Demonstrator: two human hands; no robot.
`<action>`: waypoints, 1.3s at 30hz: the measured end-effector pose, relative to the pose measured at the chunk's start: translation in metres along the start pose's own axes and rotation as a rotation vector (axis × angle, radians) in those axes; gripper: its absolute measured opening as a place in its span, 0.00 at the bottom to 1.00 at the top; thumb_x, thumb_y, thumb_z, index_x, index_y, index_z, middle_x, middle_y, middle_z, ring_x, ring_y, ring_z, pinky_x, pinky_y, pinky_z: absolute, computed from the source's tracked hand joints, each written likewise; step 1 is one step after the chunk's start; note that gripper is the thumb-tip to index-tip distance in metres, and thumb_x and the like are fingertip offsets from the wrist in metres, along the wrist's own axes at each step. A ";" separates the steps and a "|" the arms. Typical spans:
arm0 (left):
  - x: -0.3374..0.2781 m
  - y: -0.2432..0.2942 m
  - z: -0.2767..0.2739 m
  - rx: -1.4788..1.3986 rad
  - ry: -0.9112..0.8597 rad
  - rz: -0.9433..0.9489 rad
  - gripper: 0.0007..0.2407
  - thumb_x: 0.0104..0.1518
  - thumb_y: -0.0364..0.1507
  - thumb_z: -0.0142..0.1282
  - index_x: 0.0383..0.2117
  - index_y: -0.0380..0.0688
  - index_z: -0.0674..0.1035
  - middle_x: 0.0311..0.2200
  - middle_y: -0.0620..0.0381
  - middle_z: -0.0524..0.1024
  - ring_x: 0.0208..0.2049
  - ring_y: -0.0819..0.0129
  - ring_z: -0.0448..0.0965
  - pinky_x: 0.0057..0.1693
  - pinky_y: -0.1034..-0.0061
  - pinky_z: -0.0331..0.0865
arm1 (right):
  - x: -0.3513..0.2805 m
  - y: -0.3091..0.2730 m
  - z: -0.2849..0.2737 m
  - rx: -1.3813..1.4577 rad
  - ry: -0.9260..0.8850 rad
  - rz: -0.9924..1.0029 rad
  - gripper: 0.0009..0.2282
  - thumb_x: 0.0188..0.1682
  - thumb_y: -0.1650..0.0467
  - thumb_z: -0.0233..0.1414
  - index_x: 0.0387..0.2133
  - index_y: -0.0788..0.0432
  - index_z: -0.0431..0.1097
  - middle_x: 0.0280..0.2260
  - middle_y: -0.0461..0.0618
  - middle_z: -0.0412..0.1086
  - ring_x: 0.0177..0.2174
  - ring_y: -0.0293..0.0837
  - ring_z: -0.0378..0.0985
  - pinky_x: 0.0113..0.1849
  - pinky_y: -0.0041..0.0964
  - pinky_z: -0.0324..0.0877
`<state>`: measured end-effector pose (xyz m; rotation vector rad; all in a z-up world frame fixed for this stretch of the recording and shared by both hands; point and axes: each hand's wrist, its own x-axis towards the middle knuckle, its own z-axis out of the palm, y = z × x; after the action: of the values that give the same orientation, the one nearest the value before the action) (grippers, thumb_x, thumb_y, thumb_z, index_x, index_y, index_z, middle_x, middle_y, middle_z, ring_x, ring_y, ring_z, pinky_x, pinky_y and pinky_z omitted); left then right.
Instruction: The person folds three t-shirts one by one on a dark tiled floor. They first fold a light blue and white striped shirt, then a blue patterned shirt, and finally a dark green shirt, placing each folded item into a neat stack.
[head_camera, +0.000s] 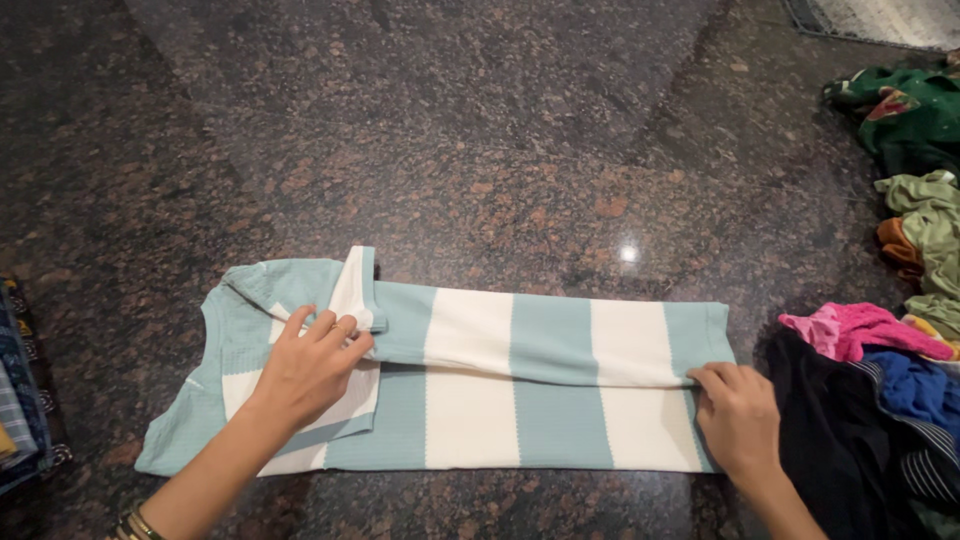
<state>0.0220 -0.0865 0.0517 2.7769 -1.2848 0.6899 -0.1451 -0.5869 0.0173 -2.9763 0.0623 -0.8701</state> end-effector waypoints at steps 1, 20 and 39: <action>0.000 0.001 0.000 -0.010 0.014 0.010 0.10 0.46 0.23 0.54 0.36 0.47 0.79 0.36 0.55 0.76 0.41 0.59 0.75 0.56 0.53 0.66 | -0.001 -0.001 0.001 0.004 -0.016 -0.004 0.12 0.35 0.77 0.57 0.34 0.55 0.76 0.36 0.47 0.74 0.39 0.52 0.75 0.45 0.46 0.68; -0.025 0.010 0.006 0.004 0.027 -0.009 0.11 0.45 0.23 0.55 0.36 0.48 0.79 0.35 0.57 0.75 0.41 0.60 0.75 0.58 0.53 0.66 | -0.030 0.002 -0.010 0.042 0.027 0.094 0.11 0.38 0.80 0.55 0.33 0.56 0.76 0.38 0.46 0.74 0.41 0.51 0.75 0.44 0.44 0.69; -0.041 0.026 -0.006 -0.198 0.168 -0.105 0.16 0.42 0.25 0.57 0.41 0.43 0.77 0.43 0.46 0.74 0.46 0.50 0.73 0.54 0.56 0.66 | 0.027 -0.121 0.047 0.158 -0.219 0.025 0.29 0.48 0.60 0.53 0.63 0.58 0.57 0.65 0.60 0.54 0.63 0.61 0.54 0.58 0.63 0.49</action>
<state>-0.0221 -0.0728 0.0371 2.5472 -1.1035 0.7282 -0.0939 -0.4663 -0.0015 -2.8929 0.0224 -0.5155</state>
